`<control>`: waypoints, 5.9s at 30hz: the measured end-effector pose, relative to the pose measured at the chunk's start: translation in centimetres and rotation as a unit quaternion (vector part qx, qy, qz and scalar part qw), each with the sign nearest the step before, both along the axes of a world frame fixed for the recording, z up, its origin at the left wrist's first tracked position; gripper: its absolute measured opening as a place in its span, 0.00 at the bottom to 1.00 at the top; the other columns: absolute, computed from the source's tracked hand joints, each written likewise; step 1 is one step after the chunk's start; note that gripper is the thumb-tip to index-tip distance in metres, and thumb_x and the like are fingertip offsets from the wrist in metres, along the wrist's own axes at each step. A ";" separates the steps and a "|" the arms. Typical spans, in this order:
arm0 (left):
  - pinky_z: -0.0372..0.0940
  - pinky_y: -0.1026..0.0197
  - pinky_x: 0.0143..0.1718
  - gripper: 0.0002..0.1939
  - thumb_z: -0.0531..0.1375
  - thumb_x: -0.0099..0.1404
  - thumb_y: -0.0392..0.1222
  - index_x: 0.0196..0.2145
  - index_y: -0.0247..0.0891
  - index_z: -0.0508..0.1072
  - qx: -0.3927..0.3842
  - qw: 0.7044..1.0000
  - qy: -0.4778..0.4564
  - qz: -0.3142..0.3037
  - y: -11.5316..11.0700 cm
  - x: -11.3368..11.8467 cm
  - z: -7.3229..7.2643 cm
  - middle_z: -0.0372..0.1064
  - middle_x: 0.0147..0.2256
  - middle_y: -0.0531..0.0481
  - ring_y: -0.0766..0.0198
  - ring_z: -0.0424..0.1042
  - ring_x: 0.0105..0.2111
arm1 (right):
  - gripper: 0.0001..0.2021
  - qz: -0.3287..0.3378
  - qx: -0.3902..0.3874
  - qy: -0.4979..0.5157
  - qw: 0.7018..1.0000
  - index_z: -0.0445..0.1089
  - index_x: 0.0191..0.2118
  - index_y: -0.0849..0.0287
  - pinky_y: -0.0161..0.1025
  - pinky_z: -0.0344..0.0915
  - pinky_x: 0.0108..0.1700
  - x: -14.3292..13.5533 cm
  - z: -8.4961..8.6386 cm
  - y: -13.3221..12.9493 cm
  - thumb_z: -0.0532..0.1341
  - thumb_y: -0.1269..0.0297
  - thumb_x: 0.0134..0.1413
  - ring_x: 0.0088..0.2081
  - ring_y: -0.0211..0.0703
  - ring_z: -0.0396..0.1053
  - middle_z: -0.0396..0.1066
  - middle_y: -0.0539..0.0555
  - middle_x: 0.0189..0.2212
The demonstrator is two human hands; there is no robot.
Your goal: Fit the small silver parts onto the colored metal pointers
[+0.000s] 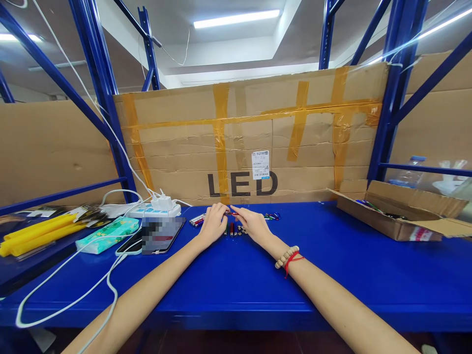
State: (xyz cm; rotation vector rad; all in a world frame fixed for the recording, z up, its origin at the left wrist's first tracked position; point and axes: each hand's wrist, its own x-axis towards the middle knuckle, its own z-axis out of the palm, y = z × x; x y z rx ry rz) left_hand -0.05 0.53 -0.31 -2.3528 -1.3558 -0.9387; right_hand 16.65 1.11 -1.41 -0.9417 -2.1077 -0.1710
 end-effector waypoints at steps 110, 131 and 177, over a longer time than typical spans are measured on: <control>0.59 0.66 0.31 0.07 0.46 0.66 0.43 0.34 0.40 0.61 -0.114 0.931 -0.304 -0.164 1.7 0.0 -1.1 0.60 0.24 0.56 0.68 0.65 0.26 | 0.19 0.017 -0.015 0.124 0.992 0.70 0.36 0.59 0.35 0.62 0.37 -0.1 -0.3 0.7 0.46 0.54 0.63 0.34 0.40 0.66 0.68 0.53 0.31; 0.53 0.71 0.18 0.13 0.55 0.59 0.47 0.38 0.38 0.58 -0.187 0.853 -0.460 -0.161 1.2 0.4 -0.6 0.61 0.15 0.61 0.72 0.60 0.13 | 0.20 0.055 -0.069 0.170 0.981 0.72 0.33 0.61 0.34 0.63 0.27 -0.3 -0.4 0.9 0.56 0.47 0.52 0.23 0.37 0.64 0.71 0.53 0.26; 0.40 0.68 0.16 0.21 0.56 0.52 0.59 0.21 0.35 0.61 -0.310 0.803 -0.469 -0.195 1.3 0.3 -0.5 0.52 0.12 0.59 0.76 0.47 0.13 | 0.14 0.095 -0.070 0.160 0.980 0.71 0.34 0.60 0.31 0.62 0.26 -0.4 -0.5 0.7 0.62 0.54 0.48 0.20 0.32 0.63 0.69 0.52 0.31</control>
